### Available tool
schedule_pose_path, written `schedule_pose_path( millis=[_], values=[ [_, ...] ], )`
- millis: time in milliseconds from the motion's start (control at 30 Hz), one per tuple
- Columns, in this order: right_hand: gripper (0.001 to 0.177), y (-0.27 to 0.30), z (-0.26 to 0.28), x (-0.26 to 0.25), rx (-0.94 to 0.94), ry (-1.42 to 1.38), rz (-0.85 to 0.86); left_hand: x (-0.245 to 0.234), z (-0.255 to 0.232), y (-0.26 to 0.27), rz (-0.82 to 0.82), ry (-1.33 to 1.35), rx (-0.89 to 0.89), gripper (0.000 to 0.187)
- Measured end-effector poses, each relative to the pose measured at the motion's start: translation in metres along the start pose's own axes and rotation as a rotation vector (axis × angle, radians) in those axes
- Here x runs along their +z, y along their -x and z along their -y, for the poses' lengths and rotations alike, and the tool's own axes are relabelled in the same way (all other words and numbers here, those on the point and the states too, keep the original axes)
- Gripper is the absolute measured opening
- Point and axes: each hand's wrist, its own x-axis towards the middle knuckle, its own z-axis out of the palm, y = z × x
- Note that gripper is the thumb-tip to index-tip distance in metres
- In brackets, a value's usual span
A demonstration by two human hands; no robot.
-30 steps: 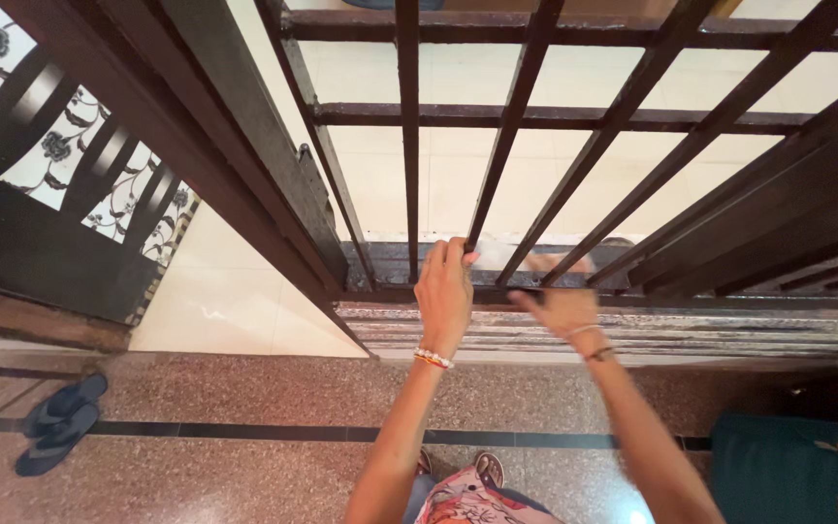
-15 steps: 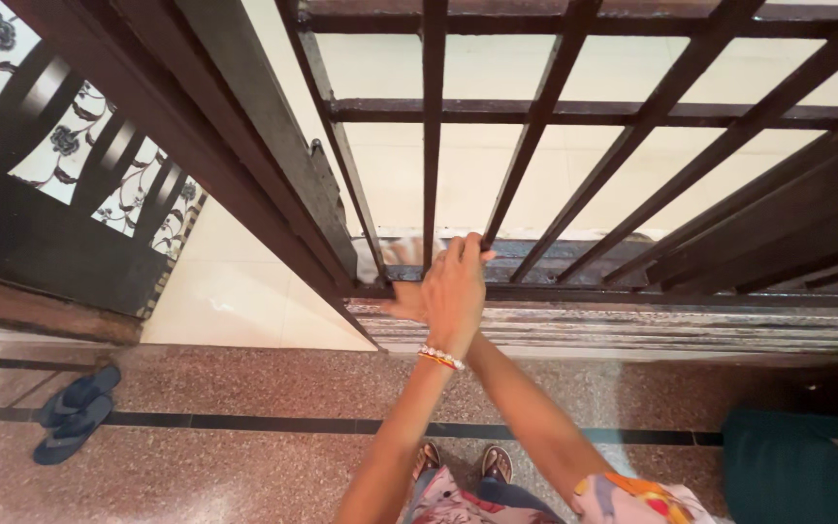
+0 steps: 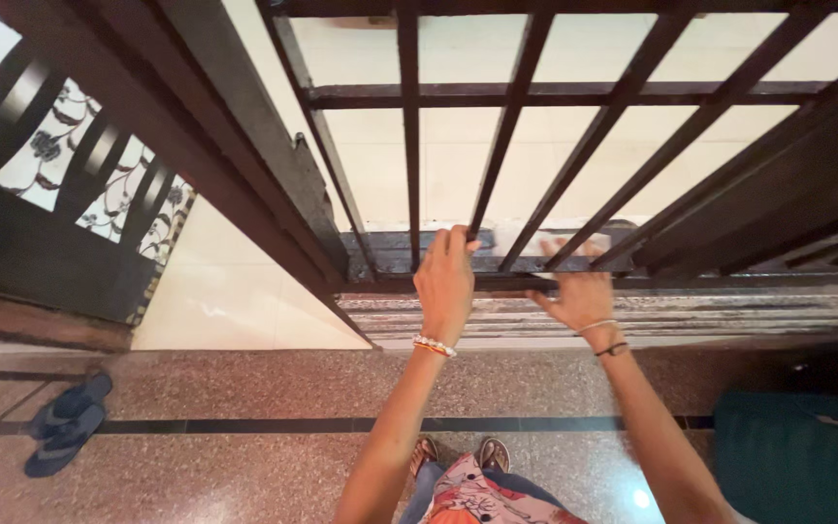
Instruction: The person wipes the horizontal and vertical bars of a dark metal gate using a white cloth. They systematically clean the lower section of the gate, moving from left to right and back, ensuring the surface is wiped down.
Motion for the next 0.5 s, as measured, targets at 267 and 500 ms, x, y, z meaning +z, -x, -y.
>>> schedule_pose_path(
  millis=[267, 500],
  values=[
    [0.080, 0.003, 0.066, 0.037, 0.034, 0.059, -0.060, 0.044, 0.030, 0.088, -0.126, 0.110, 0.232, 0.038],
    [0.064, -0.010, 0.157, 0.078, -0.145, -0.113, 0.069, 0.023, 0.099, 0.105, 0.270, -0.175, 0.235, 0.055]
  ],
)
